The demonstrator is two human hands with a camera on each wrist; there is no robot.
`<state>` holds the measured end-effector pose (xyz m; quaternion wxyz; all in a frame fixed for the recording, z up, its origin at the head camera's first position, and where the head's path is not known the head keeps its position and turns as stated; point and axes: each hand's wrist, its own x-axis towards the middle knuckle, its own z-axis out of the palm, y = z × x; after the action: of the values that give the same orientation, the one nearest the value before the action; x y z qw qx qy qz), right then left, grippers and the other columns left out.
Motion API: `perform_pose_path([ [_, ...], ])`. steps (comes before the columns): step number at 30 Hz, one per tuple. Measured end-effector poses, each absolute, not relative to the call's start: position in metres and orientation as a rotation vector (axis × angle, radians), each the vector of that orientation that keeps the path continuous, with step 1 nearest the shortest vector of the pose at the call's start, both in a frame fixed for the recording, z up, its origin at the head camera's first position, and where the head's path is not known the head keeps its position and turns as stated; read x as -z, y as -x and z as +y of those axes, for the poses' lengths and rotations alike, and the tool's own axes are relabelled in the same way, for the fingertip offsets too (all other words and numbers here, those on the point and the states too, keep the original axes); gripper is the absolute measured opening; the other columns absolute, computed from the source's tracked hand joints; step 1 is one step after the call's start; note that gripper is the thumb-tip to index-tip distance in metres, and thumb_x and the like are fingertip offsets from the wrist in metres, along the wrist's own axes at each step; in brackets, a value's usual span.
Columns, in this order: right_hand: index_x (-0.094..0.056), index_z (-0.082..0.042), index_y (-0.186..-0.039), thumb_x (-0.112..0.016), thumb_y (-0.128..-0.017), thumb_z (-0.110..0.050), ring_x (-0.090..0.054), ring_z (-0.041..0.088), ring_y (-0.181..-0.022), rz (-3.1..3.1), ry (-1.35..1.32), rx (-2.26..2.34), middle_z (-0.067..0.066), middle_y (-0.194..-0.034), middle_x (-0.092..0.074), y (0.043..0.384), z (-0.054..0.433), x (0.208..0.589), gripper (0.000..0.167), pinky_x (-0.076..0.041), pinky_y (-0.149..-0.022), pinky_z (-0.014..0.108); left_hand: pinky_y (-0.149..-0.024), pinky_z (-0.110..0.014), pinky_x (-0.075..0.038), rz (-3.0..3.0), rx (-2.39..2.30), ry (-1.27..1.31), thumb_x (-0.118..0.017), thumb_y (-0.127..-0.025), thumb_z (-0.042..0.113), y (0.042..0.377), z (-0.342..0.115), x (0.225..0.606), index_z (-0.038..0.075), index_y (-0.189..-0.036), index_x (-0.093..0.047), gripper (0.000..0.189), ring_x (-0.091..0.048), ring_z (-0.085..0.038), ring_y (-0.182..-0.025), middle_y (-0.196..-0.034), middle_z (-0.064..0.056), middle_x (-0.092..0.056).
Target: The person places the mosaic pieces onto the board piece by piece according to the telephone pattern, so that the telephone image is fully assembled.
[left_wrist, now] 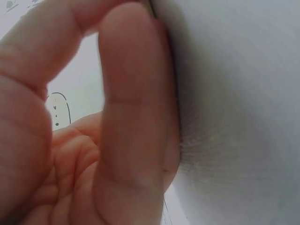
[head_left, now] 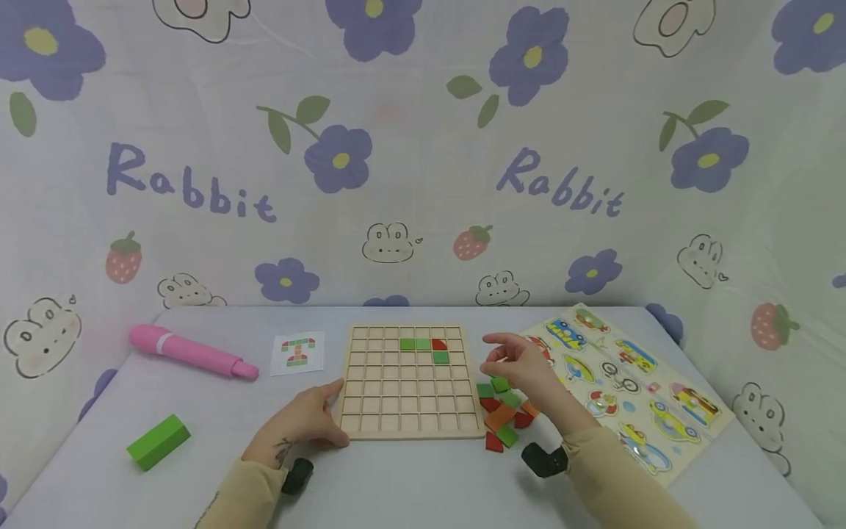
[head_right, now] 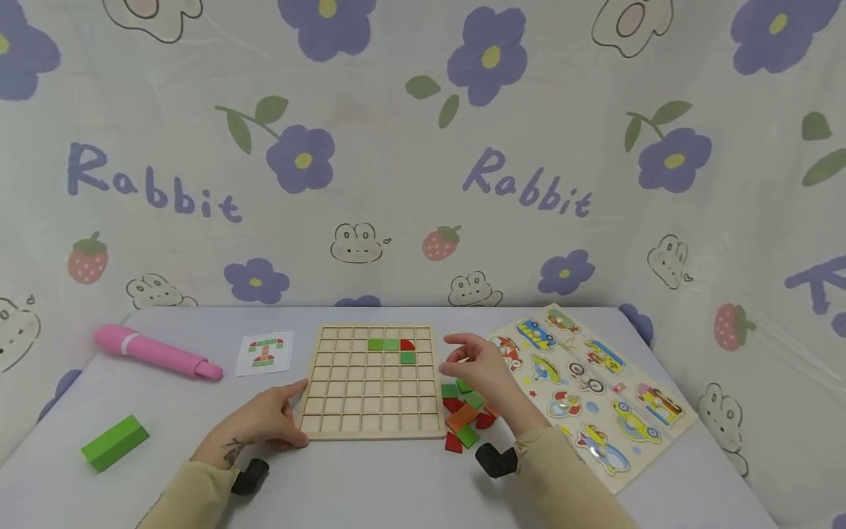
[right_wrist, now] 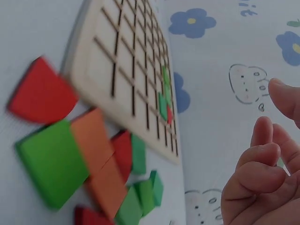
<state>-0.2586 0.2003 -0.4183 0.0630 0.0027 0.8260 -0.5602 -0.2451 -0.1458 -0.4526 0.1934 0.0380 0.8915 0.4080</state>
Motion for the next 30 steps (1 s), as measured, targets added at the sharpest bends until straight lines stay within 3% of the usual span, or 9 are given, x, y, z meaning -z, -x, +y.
perform_pose_path([
  [15, -0.057, -0.007, -0.123, -0.069, -0.080, -0.013, -0.050, 0.019, -0.074, 2.622, -0.212, 1.515, 0.007, -0.086, -0.055, 0.250, 0.226, 0.445, 0.045, -0.045, -0.059, 0.026, -0.050, -0.027, -0.047, 2.497, -1.154, -0.129, -0.083, -0.057, 0.002, 0.244, -0.145, 0.453, 0.004, -0.144, -0.030, 0.102, -0.052, -0.015, -0.049, -0.067, -0.007, -0.052],
  [30, -0.061, -0.006, -0.111, -0.070, -0.078, -0.019, -0.050, 0.024, -0.092, 2.732, -0.423, 1.168, 0.012, -0.113, -0.056, 0.286, 0.212, 0.455, 0.037, -0.047, -0.071, 0.031, -0.050, -0.027, -0.047, 2.487, -1.152, -0.096, -0.084, -0.058, 0.003, 0.246, -0.145, 0.456, 0.007, -0.145, -0.030, 0.102, -0.053, -0.015, -0.050, -0.069, -0.008, -0.053],
])
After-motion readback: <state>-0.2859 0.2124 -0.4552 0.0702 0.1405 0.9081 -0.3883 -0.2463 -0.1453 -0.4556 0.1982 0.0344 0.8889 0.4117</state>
